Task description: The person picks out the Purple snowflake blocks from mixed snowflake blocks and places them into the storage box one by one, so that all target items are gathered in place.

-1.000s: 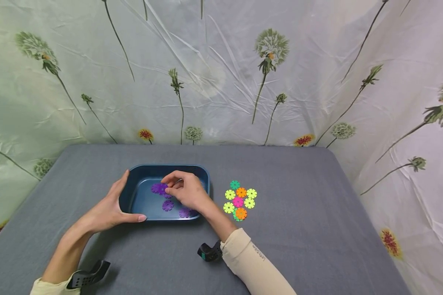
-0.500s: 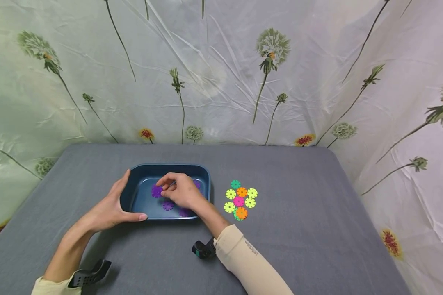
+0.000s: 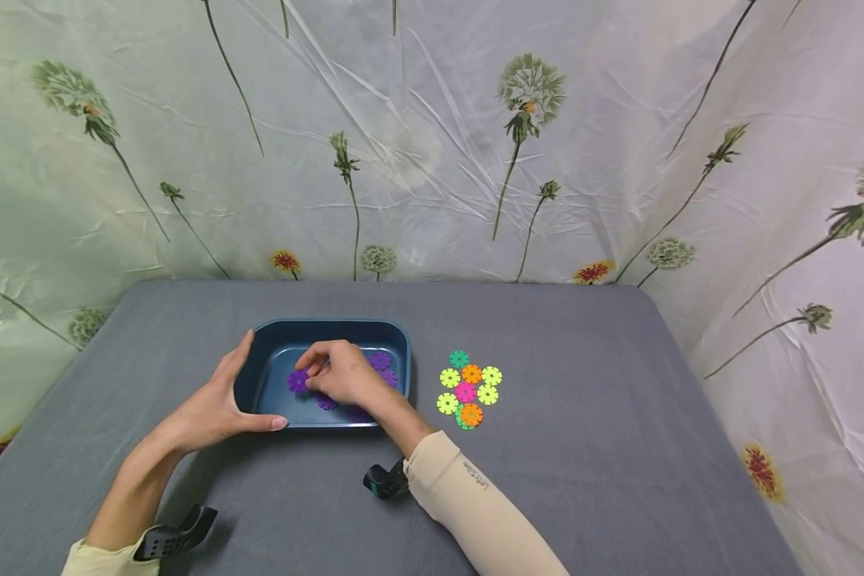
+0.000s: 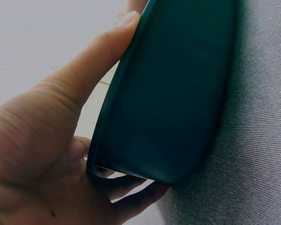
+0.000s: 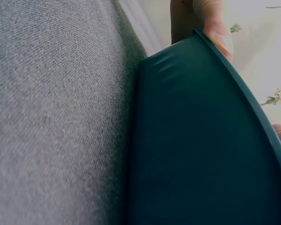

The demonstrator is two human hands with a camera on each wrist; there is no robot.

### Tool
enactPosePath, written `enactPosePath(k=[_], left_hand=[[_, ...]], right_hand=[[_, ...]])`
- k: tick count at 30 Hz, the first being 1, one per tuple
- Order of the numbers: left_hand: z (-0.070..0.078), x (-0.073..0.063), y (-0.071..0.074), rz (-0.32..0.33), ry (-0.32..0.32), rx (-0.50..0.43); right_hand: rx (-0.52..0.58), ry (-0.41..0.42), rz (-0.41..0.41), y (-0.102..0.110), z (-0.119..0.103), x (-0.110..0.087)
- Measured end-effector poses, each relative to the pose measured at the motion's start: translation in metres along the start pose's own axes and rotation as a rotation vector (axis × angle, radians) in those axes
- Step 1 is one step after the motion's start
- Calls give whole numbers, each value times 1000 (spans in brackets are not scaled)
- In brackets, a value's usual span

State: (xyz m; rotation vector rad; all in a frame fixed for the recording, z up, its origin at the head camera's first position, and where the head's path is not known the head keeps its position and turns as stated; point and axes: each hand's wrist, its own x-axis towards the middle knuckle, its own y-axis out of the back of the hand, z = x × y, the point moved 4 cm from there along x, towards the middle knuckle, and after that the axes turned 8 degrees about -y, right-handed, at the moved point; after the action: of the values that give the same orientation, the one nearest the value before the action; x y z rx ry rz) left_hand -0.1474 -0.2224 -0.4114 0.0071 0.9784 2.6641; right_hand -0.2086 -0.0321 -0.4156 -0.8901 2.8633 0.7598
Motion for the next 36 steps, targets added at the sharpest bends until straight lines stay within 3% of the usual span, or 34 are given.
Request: enactPosePath(k=[17,31,36], left_hand=[[0,-1,-1,-2,9,1],[-1,0,-2,4,22,20],[-1,0,-3,5,20,29]], right_hand=[[-17,-32,6,-4,3,2],[-5,-31,82,20,11,-13],[-2,6,100,30,10,-21]])
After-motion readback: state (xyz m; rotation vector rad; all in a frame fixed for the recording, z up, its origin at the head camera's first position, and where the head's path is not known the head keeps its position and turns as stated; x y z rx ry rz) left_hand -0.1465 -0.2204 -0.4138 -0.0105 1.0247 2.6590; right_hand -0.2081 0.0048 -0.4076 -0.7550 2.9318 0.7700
